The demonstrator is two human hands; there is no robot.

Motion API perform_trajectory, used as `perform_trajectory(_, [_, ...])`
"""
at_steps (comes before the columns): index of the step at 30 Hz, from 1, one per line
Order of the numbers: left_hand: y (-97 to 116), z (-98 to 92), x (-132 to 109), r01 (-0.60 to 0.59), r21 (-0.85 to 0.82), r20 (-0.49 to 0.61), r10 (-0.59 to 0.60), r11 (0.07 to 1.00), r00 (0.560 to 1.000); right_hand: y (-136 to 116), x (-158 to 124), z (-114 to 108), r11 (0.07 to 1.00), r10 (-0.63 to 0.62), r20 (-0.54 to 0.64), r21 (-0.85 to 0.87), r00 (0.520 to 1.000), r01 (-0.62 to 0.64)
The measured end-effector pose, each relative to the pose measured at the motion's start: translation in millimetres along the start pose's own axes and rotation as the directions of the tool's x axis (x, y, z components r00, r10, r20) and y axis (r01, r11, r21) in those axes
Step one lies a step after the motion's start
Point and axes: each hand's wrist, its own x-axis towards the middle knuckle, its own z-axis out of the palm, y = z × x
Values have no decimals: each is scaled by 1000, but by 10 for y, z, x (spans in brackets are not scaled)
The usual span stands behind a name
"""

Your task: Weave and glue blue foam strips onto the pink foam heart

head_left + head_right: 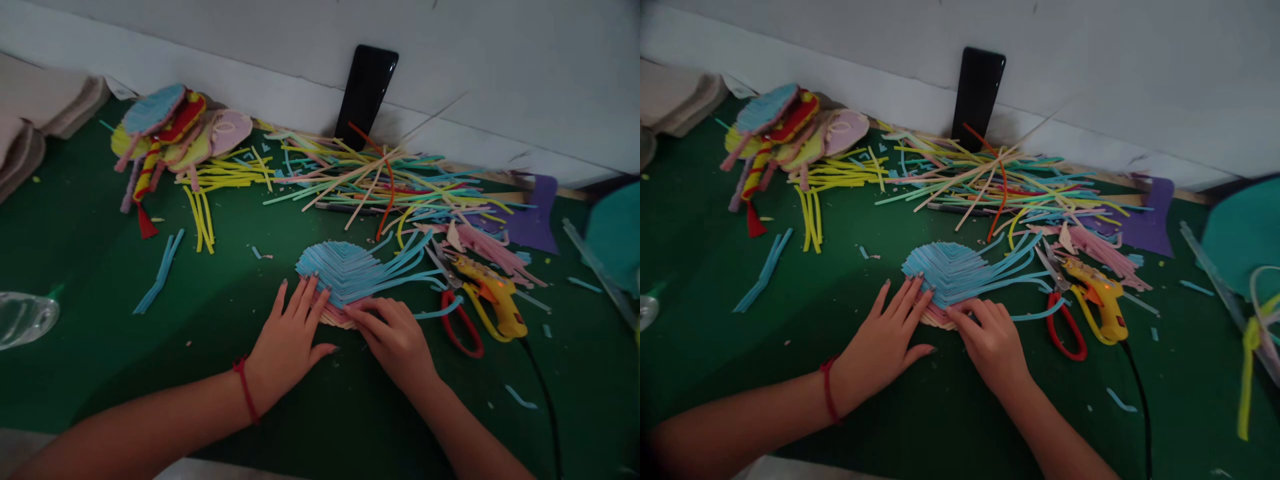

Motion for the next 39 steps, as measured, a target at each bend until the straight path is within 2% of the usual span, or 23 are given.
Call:
perform_trajectory(7, [-19, 9, -2, -12, -14, -18, 12, 1000, 1000, -57, 15, -22, 993, -4, 21, -121, 1000, 7])
perform_trajectory(11, [-14, 15, 5, -12, -12, -22, 11, 1000, 1000, -89, -7, -21, 995, -8, 32, -97, 999, 11])
perform_trajectory(23, [-18, -8, 3, -16, -32, -8, 16, 999, 1000, -177, 26, 41, 982, 185, -13, -30, 983, -185])
perform_trajectory(34, [-54, -12, 6, -35, -74, -38, 33, 997, 999, -172, 8, 61, 993, 80, -14, -90, 997, -81])
perform_trajectory(39, [-62, -13, 7, -36, -76, -42, 33, 996, 999, -178, 7, 59, 990, 79, -12, -113, 997, -80])
